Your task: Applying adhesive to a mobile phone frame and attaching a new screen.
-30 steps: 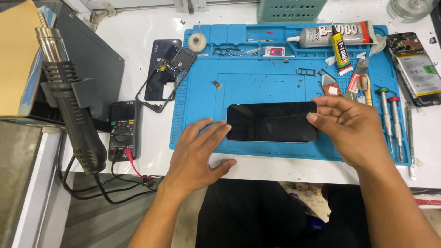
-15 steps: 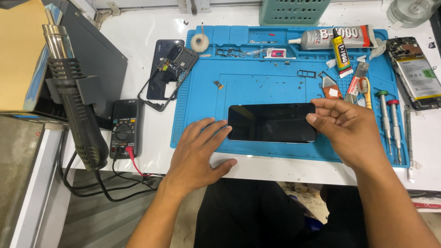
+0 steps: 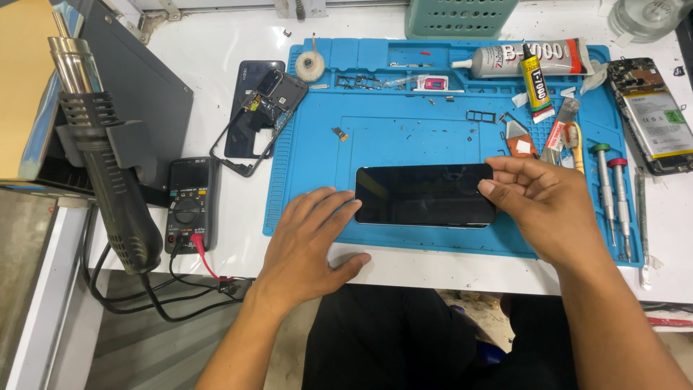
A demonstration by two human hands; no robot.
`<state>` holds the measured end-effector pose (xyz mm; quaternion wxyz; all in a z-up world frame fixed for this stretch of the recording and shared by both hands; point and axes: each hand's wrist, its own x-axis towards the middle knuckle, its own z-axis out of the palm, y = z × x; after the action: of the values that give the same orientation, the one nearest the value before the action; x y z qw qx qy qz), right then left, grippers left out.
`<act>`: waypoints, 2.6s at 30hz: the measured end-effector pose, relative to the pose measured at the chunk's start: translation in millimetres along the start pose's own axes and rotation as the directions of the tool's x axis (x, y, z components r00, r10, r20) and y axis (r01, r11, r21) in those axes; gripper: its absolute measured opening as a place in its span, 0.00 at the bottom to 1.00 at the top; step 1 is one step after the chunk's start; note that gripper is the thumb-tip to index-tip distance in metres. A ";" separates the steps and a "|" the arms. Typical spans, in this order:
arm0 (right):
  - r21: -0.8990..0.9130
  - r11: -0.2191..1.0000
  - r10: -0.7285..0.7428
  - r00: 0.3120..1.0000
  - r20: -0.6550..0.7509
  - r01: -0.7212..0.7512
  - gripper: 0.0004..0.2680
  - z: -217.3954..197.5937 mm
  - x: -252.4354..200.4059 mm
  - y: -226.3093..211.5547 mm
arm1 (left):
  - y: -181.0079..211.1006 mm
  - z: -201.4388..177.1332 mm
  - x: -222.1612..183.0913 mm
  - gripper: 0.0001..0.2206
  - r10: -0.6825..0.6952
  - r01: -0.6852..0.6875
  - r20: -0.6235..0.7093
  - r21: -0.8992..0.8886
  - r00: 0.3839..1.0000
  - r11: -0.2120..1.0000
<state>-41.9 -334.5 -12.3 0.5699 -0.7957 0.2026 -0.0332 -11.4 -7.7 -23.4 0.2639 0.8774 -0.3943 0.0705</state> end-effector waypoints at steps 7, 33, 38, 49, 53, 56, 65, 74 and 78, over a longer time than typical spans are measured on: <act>-0.030 1.000 -0.004 1.000 -0.006 0.004 0.14 0.4 1.2 -0.7 | -0.1 1.2 2.0 0.30 0.008 -0.008 -0.013 0.007 1.000 1.000; -0.173 0.973 -0.150 0.988 0.023 0.151 0.13 4.9 -3.7 -3.1 | -15.2 3.6 27.4 0.17 0.168 -0.165 -0.016 0.118 0.986 0.979; -0.163 0.976 -0.143 0.990 0.016 0.144 0.12 5.4 -1.8 2.5 | -14.4 0.5 29.2 0.15 0.179 -0.176 -0.024 0.099 0.984 0.979; -0.199 0.974 -0.096 0.994 0.044 0.103 0.14 3.5 -6.0 -13.2 | -12.8 1.9 31.7 0.12 0.174 -0.169 -0.052 0.097 0.983 0.981; -0.233 0.963 -0.122 0.991 0.055 0.131 0.15 4.0 -5.9 -10.0 | -12.1 1.4 32.3 0.12 0.175 -0.170 -0.063 0.084 0.983 0.982; -0.280 0.948 -0.142 0.988 0.063 0.154 0.17 3.7 -5.7 -7.2 | -12.8 2.8 32.6 0.12 0.177 -0.171 -0.065 0.088 0.982 0.981; -0.412 0.892 -0.185 0.982 0.043 0.187 0.16 6.7 -9.7 -6.1 | -11.9 -0.7 36.4 0.11 0.206 -0.198 -0.055 0.125 0.977 0.972; -0.540 0.795 -0.259 0.959 0.112 0.278 0.18 2.0 -3.3 -2.0 | -10.8 -4.1 41.3 0.12 0.213 -0.205 -0.022 0.188 0.977 0.961; -0.561 0.743 -0.278 0.931 0.238 0.365 0.23 -1.5 3.4 -10.0 | -8.1 -8.3 53.9 0.14 0.210 -0.216 0.050 0.218 0.976 0.952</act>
<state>-36.4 -334.5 -3.2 0.2890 -0.9570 0.0220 -0.0105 31.7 -34.2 -1.8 0.1498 0.8546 -0.4797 0.1306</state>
